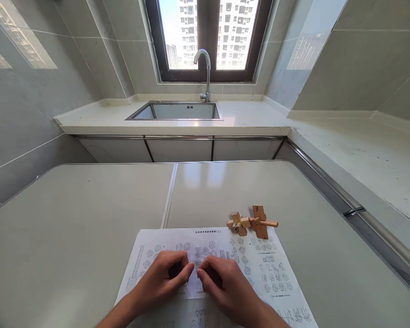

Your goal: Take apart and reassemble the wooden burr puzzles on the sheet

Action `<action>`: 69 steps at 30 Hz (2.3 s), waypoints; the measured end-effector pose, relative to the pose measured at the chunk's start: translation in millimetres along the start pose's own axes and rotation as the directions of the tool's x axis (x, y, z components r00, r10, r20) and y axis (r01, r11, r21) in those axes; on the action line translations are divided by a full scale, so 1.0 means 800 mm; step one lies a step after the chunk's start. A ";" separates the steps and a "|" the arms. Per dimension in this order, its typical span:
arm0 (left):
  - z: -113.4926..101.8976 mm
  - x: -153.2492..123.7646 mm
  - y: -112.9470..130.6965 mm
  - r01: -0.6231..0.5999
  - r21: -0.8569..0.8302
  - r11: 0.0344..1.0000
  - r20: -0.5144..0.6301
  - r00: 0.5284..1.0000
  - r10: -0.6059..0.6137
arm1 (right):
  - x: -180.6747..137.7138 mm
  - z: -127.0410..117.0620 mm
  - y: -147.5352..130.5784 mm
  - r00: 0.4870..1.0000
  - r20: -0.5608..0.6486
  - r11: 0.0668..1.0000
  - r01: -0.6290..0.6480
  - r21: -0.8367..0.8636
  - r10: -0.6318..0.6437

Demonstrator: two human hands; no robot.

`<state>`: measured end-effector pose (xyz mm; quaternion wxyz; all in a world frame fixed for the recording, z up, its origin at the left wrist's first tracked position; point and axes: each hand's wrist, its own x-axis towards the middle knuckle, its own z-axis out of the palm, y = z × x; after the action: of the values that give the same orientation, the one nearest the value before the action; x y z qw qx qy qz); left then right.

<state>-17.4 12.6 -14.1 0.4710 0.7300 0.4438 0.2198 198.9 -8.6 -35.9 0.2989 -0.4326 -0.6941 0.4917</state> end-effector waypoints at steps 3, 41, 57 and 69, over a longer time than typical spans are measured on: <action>0.000 0.000 -0.001 0.010 0.003 1.000 0.001 1.000 -0.010 | 0.001 -0.002 -0.001 0.999 0.002 0.997 -0.033 0.064 0.033; 0.000 0.001 -0.001 0.004 -0.016 1.000 0.004 1.000 -0.004 | 0.016 -0.065 0.022 0.841 -0.197 -0.025 0.242 0.970 0.504; 0.001 0.000 0.000 0.004 -0.040 0.999 -0.026 1.000 -0.005 | 0.005 -0.031 0.014 0.895 -0.350 0.826 -0.033 0.562 0.274; 0.013 -0.003 -0.010 -0.284 0.349 0.893 -0.211 0.905 0.370 | -0.003 -0.016 0.005 0.965 0.254 0.960 -0.013 0.280 -0.061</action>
<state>-14.2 6.8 -25.4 0.2408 0.8223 0.4028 0.3220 211.8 -5.0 -35.5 0.2694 -0.3092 -0.6562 0.6334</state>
